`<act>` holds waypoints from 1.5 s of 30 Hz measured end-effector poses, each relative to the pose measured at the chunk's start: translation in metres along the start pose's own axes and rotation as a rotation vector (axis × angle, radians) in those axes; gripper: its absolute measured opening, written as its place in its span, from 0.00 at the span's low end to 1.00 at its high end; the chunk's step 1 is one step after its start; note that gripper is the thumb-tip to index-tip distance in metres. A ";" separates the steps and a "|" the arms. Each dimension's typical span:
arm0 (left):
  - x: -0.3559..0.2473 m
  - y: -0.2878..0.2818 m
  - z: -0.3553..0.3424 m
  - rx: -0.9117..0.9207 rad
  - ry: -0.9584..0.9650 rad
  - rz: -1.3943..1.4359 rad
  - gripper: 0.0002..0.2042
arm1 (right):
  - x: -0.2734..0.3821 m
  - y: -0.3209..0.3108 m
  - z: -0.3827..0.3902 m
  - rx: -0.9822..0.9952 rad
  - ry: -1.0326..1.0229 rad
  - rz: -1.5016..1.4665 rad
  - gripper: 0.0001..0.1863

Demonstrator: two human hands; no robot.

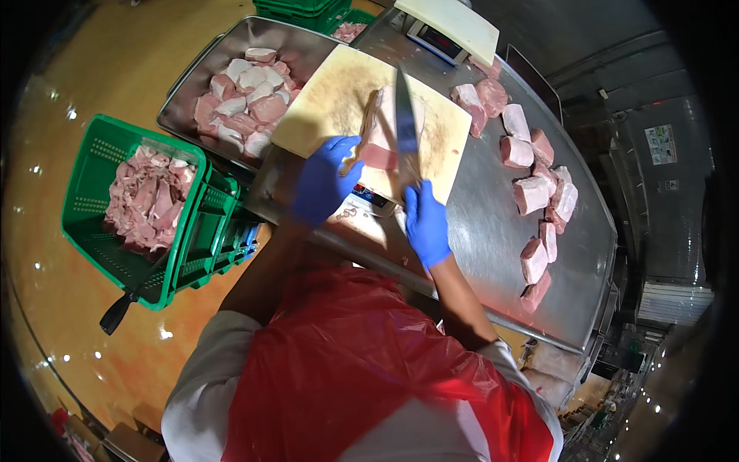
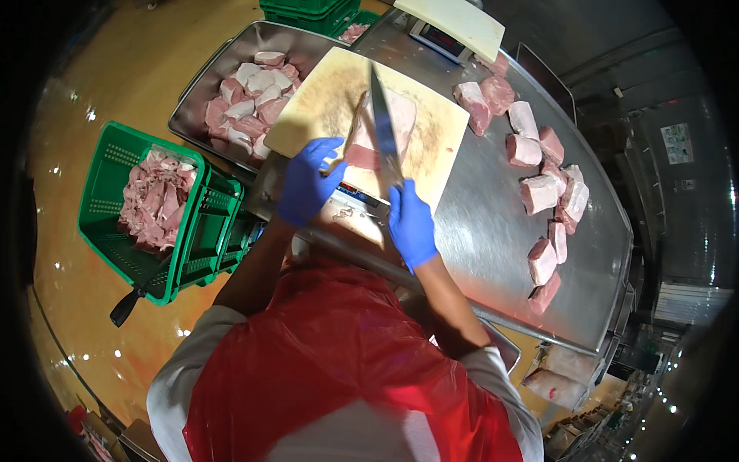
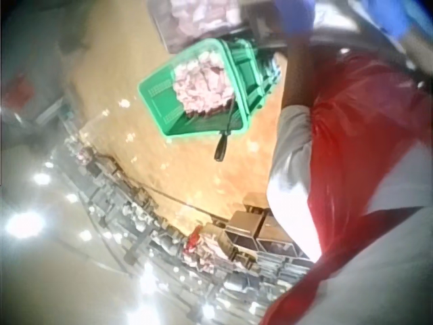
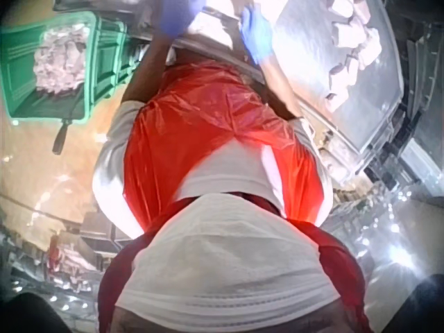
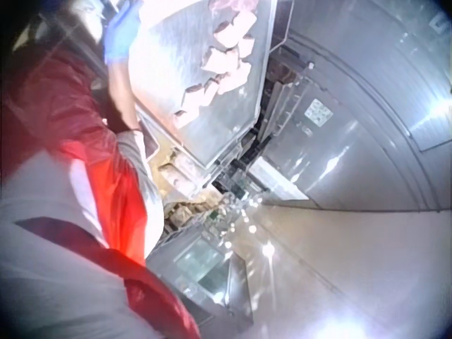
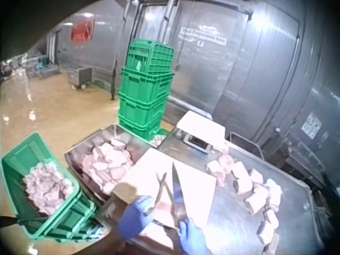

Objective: The person cuts large pieces of raw meat into smaller portions using a knife on a cutting board. The cut pieces are placed into a green basket and a metal tray.

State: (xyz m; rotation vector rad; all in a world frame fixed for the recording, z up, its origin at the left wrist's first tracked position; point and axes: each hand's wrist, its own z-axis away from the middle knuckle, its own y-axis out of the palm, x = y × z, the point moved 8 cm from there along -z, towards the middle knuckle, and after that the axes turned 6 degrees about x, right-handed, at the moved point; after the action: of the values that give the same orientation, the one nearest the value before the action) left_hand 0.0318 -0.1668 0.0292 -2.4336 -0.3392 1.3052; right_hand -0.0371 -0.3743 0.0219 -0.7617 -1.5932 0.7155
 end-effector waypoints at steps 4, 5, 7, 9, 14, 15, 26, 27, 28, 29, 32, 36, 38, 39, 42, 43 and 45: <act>0.017 0.032 -0.010 -0.041 -0.106 0.006 0.03 | 0.031 0.011 -0.060 0.036 0.003 0.104 0.12; 0.020 0.035 -0.008 -0.048 -0.106 0.008 0.04 | 0.038 0.014 -0.070 0.055 -0.001 0.136 0.12; 0.026 0.033 -0.005 -0.072 -0.111 0.000 0.06 | 0.049 0.016 -0.077 0.126 -0.012 0.193 0.12; 0.028 0.030 0.000 -0.098 -0.087 -0.024 0.05 | 0.053 0.016 -0.070 0.221 -0.001 0.254 0.11; 0.028 0.019 0.009 -0.024 -0.147 -0.086 0.03 | -0.046 -0.029 -0.005 0.573 -0.035 0.559 0.11; 0.033 0.015 0.011 -0.031 -0.163 -0.040 0.03 | -0.058 -0.054 0.006 0.612 -0.049 0.657 0.13; -0.037 0.059 0.012 0.100 0.115 -0.089 0.13 | -0.062 -0.124 -0.003 0.223 -0.140 0.488 0.11; -0.051 0.074 0.010 0.129 0.174 -0.226 0.12 | -0.049 -0.106 -0.008 0.175 -0.167 0.415 0.12; -0.050 0.080 0.008 0.124 0.202 -0.230 0.11 | -0.043 -0.087 -0.015 0.179 -0.145 0.340 0.11; -0.044 0.088 0.005 0.113 0.231 -0.229 0.10 | -0.035 -0.071 -0.021 0.183 -0.123 0.273 0.11; -0.033 0.098 0.002 0.149 0.267 -0.303 0.06 | -0.027 -0.046 -0.035 0.141 -0.004 0.199 0.12; -0.004 0.052 0.006 0.047 0.426 -0.132 0.04 | -0.013 -0.045 -0.045 0.005 -0.046 0.088 0.13; 0.019 0.041 0.004 0.137 0.190 -0.201 0.06 | -0.012 -0.045 -0.045 -0.024 -0.072 0.090 0.13; 0.028 0.031 -0.002 0.133 -0.034 -0.113 0.08 | -0.016 -0.045 -0.045 -0.031 -0.080 0.103 0.13; -0.001 0.031 -0.004 0.117 -0.071 0.111 0.13 | -0.042 -0.053 -0.045 -0.083 -0.020 0.049 0.16; -0.021 0.040 -0.005 0.109 0.023 0.176 0.14 | -0.051 -0.056 -0.047 -0.104 0.013 0.015 0.17; -0.031 0.078 -0.001 0.174 0.076 -0.136 0.15 | -0.041 -0.063 -0.052 -0.069 0.094 -0.119 0.17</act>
State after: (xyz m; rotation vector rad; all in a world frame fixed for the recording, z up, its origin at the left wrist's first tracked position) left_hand 0.0189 -0.2496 0.0208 -2.2657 -0.3493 1.1329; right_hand 0.0133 -0.4430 0.0547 -0.7333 -1.5693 0.5340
